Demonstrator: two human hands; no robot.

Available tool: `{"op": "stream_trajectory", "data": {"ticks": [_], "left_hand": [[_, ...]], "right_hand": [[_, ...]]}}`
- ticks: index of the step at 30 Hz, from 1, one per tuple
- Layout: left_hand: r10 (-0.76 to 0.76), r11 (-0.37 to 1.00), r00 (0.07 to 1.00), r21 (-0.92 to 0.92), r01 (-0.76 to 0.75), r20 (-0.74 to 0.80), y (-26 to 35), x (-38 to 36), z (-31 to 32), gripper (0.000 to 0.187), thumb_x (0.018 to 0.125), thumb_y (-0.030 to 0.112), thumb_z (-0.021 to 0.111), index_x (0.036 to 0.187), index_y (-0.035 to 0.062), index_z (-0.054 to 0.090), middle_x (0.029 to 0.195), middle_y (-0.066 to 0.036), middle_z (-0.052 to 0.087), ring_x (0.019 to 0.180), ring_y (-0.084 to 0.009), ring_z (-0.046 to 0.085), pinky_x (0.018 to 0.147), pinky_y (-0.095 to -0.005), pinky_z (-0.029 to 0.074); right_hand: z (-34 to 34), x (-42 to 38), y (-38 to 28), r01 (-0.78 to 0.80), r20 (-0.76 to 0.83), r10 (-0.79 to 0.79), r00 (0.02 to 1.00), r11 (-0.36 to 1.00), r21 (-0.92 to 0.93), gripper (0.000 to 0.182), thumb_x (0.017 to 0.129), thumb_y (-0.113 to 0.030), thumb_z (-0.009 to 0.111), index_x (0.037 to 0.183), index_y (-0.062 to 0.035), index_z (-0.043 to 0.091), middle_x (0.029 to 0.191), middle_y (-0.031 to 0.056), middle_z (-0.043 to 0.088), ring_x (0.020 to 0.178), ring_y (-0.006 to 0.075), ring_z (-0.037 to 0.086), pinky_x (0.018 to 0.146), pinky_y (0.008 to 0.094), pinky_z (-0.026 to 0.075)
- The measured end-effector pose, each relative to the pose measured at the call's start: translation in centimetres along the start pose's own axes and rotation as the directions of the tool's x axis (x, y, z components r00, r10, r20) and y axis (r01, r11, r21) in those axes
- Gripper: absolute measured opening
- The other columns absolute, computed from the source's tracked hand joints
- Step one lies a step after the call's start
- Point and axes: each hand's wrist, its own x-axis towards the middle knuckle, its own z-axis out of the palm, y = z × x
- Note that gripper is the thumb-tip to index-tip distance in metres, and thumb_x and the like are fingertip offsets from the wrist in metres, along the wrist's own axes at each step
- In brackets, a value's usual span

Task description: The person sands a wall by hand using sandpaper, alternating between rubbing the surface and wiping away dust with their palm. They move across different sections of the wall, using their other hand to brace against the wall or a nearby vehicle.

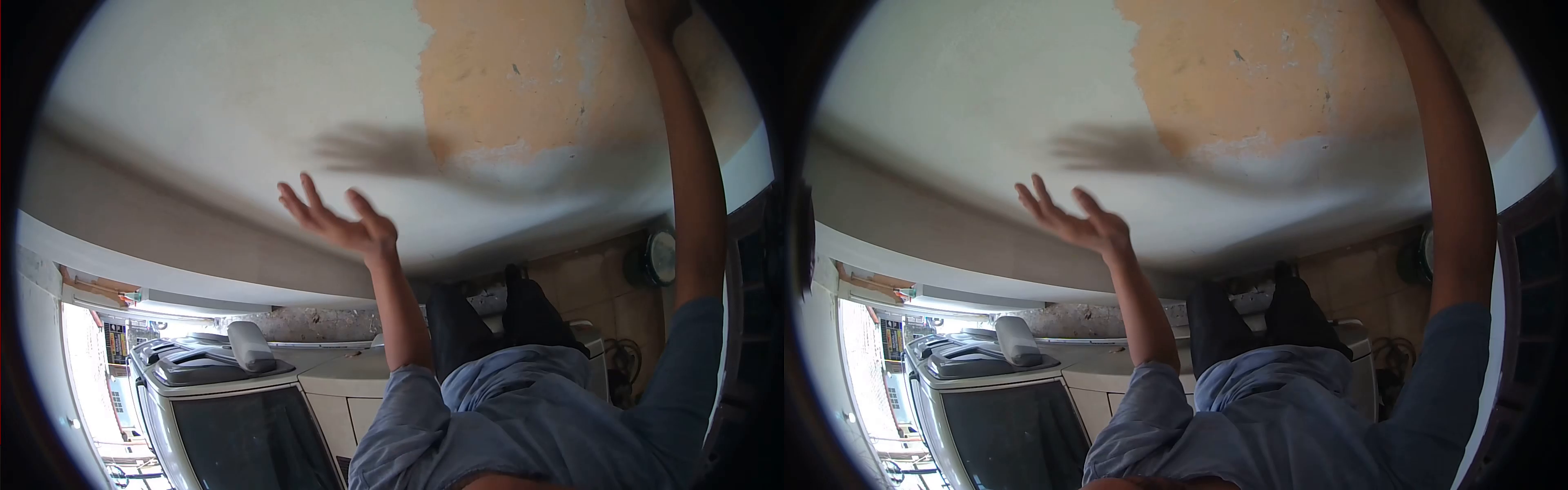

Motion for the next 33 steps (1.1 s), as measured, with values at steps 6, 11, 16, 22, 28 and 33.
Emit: {"op": "stream_trajectory", "data": {"ticks": [6,11,16,22,28,33], "left_hand": [[0.579,0.699,0.606,0.051,-0.714,0.545,0.5,-7.0,8.4,0.073,0.089,0.064,0.046,0.15,0.0274,0.032,0.161,-0.008,0.014,0.148,-0.0345,0.006,0.112,-0.0667,-0.003],[0.644,0.633,0.66,0.214,-0.744,0.386,-5.8,-0.8,6.5,0.064,0.094,0.058,0.043,0.151,0.0316,0.028,0.161,-0.002,0.013,0.149,-0.0315,0.004,0.114,-0.0592,-0.006],[0.012,0.97,0.999,0.24,-0.023,0.047,-8.2,0.7,5.1,0.073,0.099,0.049,0.034,0.152,0.0026,0.016,0.159,-0.024,-0.001,0.147,-0.037,-0.01,0.114,-0.0544,-0.011],[0.781,0.522,0.54,0.147,-0.84,0.314,-4.5,-7.4,8.7,0.059,0.09,0.06,0.045,0.145,0.0377,0.04,0.159,-0.01,0.022,0.148,-0.0353,0.007,0.109,-0.0679,-0.01],[-0.1,0.97,0.995,0.226,0.095,0.014,-4.9,7.2,4.0,0.072,0.096,0.052,0.038,0.151,0.0063,0.026,0.16,-0.02,0.009,0.147,-0.0412,0.002,0.111,-0.0656,-0.003],[0.272,0.897,0.939,0.298,-0.327,0.212,-1.6,6.6,6.3,0.074,0.096,0.05,0.038,0.148,-0.0007,0.028,0.154,-0.031,0.015,0.147,-0.0416,0.005,0.108,-0.0702,-0.003]], "right_hand": [[0.0,0.1,0.9,0.154,-0.021,-0.156,0.988,0.986,-0.068,0.034,0.101,-0.017,0.044,0.125,0.0017,0.059,0.128,0.0131,0.06,0.124,0.0239,0.051,0.108,0.0336,0.034],[0.3,0.6,-0.1,0.147,-0.018,-0.147,0.989,0.989,0.011,0.034,0.101,-0.014,0.043,0.125,0.002,0.059,0.127,0.0142,0.06,0.123,0.0249,0.052,0.108,0.034,0.034],[0.2,0.5,0.1,0.227,0.014,-0.228,0.974,0.972,0.055,0.033,0.101,-0.016,0.044,0.124,0.0027,0.059,0.126,0.0149,0.061,0.121,0.0258,0.054,0.107,0.0346,0.036],[-0.6,0.6,0.6,0.063,0.004,-0.063,0.998,0.991,-0.118,0.037,0.101,-0.02,0.043,0.128,0.0013,0.056,0.132,0.0154,0.057,0.124,0.0289,0.051,0.107,0.0399,0.035],[-0.2,-0.2,1.8,0.092,0.041,-0.084,0.996,0.946,-0.311,0.037,0.098,-0.028,0.048,0.113,0.0017,0.065,0.119,0.0181,0.065,0.111,0.036,0.06,0.095,0.0396,0.044],[0.3,0.8,4.0,0.263,-0.014,-0.274,0.962,0.937,-0.228,0.044,0.1,-0.034,0.043,0.114,0.0023,0.065,0.118,0.0191,0.065,0.11,0.037,0.061,0.096,0.0398,0.043]]}}
